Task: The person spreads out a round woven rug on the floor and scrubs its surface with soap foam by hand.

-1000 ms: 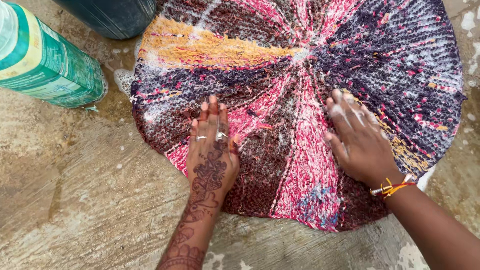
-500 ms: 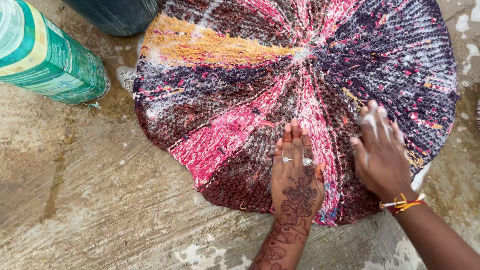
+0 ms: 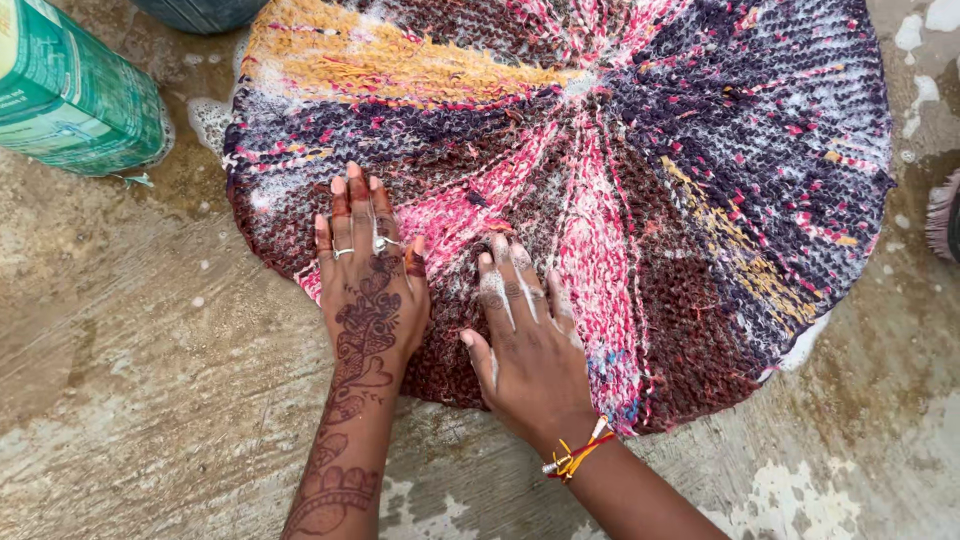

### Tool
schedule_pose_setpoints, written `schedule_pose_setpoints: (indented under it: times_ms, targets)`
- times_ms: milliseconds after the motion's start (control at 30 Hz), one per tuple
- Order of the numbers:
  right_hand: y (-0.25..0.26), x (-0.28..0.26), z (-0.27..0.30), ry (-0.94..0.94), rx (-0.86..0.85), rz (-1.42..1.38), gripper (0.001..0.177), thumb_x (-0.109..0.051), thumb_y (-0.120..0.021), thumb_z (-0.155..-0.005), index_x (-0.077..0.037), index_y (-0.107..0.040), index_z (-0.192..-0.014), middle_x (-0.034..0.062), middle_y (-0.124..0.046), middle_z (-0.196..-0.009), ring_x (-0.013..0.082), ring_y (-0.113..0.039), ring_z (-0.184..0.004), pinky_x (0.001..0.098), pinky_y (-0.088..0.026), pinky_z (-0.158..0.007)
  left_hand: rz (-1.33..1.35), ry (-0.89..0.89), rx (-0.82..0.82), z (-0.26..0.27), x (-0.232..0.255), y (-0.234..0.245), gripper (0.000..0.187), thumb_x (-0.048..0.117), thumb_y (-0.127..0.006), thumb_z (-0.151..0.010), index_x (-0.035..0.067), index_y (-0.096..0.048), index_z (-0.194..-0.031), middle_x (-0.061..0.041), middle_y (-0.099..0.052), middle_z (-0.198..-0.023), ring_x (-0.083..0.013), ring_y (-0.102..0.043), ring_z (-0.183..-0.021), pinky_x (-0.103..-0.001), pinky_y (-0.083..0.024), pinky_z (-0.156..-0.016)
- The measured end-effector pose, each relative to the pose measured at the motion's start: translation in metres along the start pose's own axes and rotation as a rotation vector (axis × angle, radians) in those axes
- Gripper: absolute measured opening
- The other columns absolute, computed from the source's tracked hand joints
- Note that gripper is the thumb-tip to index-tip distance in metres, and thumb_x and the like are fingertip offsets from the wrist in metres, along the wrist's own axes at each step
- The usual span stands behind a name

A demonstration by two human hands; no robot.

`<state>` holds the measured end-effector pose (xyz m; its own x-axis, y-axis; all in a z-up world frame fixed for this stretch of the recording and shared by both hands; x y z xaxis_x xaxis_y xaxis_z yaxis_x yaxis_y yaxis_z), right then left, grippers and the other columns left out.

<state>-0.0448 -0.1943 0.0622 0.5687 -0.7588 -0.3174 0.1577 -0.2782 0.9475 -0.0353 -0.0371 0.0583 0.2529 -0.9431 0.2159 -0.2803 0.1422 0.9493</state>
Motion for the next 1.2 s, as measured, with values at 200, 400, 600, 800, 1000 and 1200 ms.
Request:
schedule_pose_setpoints:
  times_ms: [200, 400, 600, 800, 1000, 1200]
  targets:
    - [0.048, 0.145, 0.033, -0.191, 0.020, 0.162, 0.071, -0.039, -0.044, -0.100, -0.004, -0.029, -0.160, 0.0163, -0.023, -0.169, 0.0319, -0.021, -0.157, 0.0563, -0.013, -0.123, 0.227, -0.096, -0.036, 0.025, 0.108, -0.022, 0.073, 0.041, -0.044, -0.107, -0.002, -0.021, -0.161, -0.021, -0.017, -0.171, -0.0324, -0.017, -0.160, -0.047, -0.016, -0.131]
    - [0.074, 0.191, 0.046, -0.337, 0.149, 0.122, 0.069, -0.035, -0.041, -0.106, 0.000, -0.024, -0.163, 0.0219, -0.018, -0.174, 0.0353, -0.017, -0.159, 0.0576, -0.009, -0.125, 0.166, -0.173, -0.118, 0.040, 0.198, -0.017, 0.071, 0.042, -0.040, -0.105, 0.006, -0.024, -0.164, -0.010, -0.018, -0.174, -0.0244, -0.016, -0.162, -0.040, -0.013, -0.132]
    - [0.015, 0.029, 0.005, -0.048, 0.057, 0.070, 0.072, -0.034, -0.048, -0.099, -0.007, -0.023, -0.161, 0.0134, -0.022, -0.169, 0.0304, -0.022, -0.156, 0.0546, -0.015, -0.125, 0.031, 0.115, -0.017, 0.022, 0.057, -0.005, 0.069, 0.037, -0.047, -0.104, -0.004, -0.030, -0.158, -0.022, -0.019, -0.169, -0.0374, -0.017, -0.158, -0.051, -0.016, -0.128]
    - [0.021, 0.056, 0.008, 0.019, 0.047, 0.044, 0.073, -0.036, -0.047, -0.100, -0.008, -0.022, -0.162, 0.0128, -0.022, -0.171, 0.0283, -0.021, -0.158, 0.0533, -0.015, -0.126, 0.043, 0.094, -0.003, 0.018, 0.057, -0.007, 0.070, 0.040, -0.045, -0.107, -0.006, -0.031, -0.158, -0.028, -0.022, -0.167, -0.0402, -0.020, -0.156, -0.051, -0.020, -0.128]
    - [0.079, 0.222, 0.039, -0.341, 0.093, 0.127, 0.070, -0.034, -0.042, -0.107, 0.003, -0.026, -0.164, 0.0212, -0.018, -0.174, 0.0356, -0.017, -0.161, 0.0585, -0.010, -0.126, 0.385, -0.116, -0.117, 0.031, 0.197, -0.033, 0.079, 0.043, -0.046, -0.101, -0.002, -0.023, -0.162, -0.017, -0.020, -0.173, -0.0298, -0.018, -0.163, -0.043, -0.016, -0.134]
    - [0.051, 0.165, 0.034, -0.246, 0.109, 0.122, 0.068, -0.034, -0.042, -0.106, 0.005, -0.029, -0.161, 0.0249, -0.021, -0.171, 0.0399, -0.020, -0.159, 0.0550, -0.016, -0.127, 0.226, -0.162, -0.132, 0.032, 0.177, -0.039, 0.071, 0.039, -0.045, -0.104, 0.006, -0.025, -0.163, -0.011, -0.021, -0.173, -0.0236, -0.021, -0.161, -0.042, -0.018, -0.133]
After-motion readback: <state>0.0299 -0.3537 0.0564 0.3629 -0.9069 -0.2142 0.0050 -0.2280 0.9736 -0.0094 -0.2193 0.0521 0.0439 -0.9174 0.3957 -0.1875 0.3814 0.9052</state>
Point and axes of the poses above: each hand's wrist, its own z-axis away from the middle knuckle, its own y-axis out of the back of the hand, x = y × z, the point moved 5 cm from there along -z, towards the middle knuckle
